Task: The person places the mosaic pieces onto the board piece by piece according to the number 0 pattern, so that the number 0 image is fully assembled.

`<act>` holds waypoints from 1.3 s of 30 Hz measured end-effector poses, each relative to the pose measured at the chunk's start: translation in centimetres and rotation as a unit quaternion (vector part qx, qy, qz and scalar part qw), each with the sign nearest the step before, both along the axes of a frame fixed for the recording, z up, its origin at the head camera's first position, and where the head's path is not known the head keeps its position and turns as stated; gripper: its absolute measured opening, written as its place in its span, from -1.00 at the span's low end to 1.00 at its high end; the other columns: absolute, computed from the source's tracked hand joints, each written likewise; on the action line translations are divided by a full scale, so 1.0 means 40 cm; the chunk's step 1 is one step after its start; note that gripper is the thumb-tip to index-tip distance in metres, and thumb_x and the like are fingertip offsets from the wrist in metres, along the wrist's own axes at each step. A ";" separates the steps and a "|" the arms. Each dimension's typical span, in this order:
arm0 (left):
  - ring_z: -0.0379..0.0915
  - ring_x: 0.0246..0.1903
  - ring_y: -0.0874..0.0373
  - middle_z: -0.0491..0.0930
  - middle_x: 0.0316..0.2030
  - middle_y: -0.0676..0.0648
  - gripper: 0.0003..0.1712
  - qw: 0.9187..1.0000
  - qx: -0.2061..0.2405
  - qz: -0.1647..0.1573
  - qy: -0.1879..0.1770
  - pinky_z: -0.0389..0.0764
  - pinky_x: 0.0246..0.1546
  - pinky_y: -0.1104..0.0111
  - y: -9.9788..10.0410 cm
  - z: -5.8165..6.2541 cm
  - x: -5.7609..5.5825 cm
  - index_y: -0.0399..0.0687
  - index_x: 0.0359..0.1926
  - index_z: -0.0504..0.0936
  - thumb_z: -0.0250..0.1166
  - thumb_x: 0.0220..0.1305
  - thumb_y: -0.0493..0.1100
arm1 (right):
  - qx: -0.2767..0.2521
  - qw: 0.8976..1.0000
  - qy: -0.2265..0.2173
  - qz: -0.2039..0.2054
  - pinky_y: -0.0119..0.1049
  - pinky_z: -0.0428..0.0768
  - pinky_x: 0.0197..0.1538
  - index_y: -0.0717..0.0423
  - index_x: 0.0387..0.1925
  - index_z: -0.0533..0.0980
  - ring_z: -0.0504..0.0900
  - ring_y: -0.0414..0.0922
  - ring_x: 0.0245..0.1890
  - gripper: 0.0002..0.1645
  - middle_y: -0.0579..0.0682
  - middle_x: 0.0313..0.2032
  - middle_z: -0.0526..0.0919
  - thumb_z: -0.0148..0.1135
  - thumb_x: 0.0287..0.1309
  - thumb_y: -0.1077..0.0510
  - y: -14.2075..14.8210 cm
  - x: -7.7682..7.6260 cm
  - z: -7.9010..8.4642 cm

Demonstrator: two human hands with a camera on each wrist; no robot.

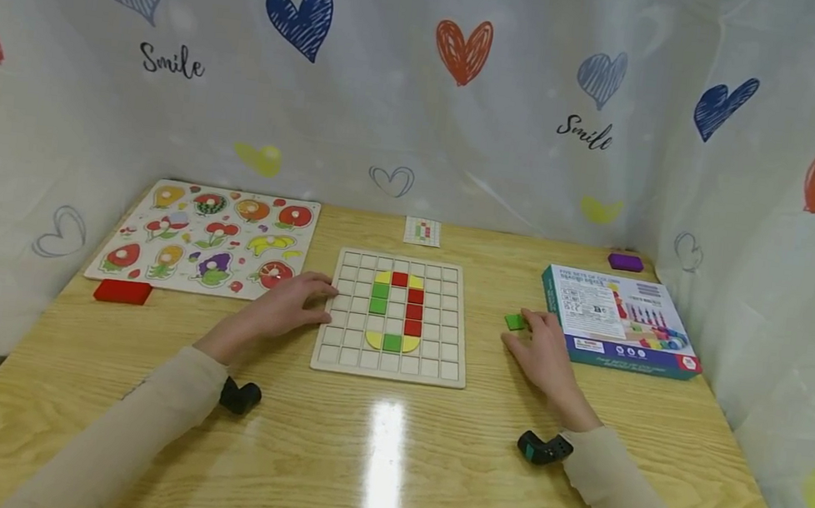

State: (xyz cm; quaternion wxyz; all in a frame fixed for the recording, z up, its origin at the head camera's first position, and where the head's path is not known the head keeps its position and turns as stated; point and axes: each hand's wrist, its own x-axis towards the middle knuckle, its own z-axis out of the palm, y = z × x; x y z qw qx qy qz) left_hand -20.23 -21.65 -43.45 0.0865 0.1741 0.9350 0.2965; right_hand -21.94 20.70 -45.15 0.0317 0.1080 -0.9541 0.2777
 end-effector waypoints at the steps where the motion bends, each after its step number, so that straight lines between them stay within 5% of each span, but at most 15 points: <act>1: 0.19 0.34 -0.19 0.32 0.32 -0.30 -0.45 1.000 0.000 -0.001 0.000 0.25 0.31 -0.05 0.000 0.000 -0.001 -0.23 0.25 0.51 0.33 0.31 -0.08 | 0.000 1.000 -0.002 0.000 0.13 0.39 0.12 0.52 0.26 0.31 0.38 0.25 0.06 -0.29 0.43 0.08 0.38 0.27 0.26 0.12 0.001 -0.003 0.000; 14: 0.19 0.33 -0.20 0.33 0.31 -0.30 -0.47 1.000 0.003 -0.002 0.001 0.25 0.31 -0.04 0.002 0.001 -0.002 -0.24 0.23 0.53 0.33 0.31 -0.09 | 0.002 0.999 0.014 0.041 0.07 0.48 -0.06 0.39 0.08 0.54 0.52 0.16 -0.12 -0.60 0.33 -0.09 0.57 0.25 0.27 0.24 0.005 -0.029 0.010; 39: 0.20 0.33 -0.22 0.34 0.30 -0.32 -0.46 1.000 -0.004 -0.006 0.010 0.26 0.30 -0.06 0.001 -0.002 0.001 -0.26 0.23 0.52 0.32 0.31 -0.10 | -0.053 0.997 -0.026 0.057 -0.02 0.60 0.00 0.36 0.15 0.50 0.62 0.09 -0.07 -0.54 0.26 -0.03 0.58 0.27 0.23 0.28 0.032 -0.026 0.004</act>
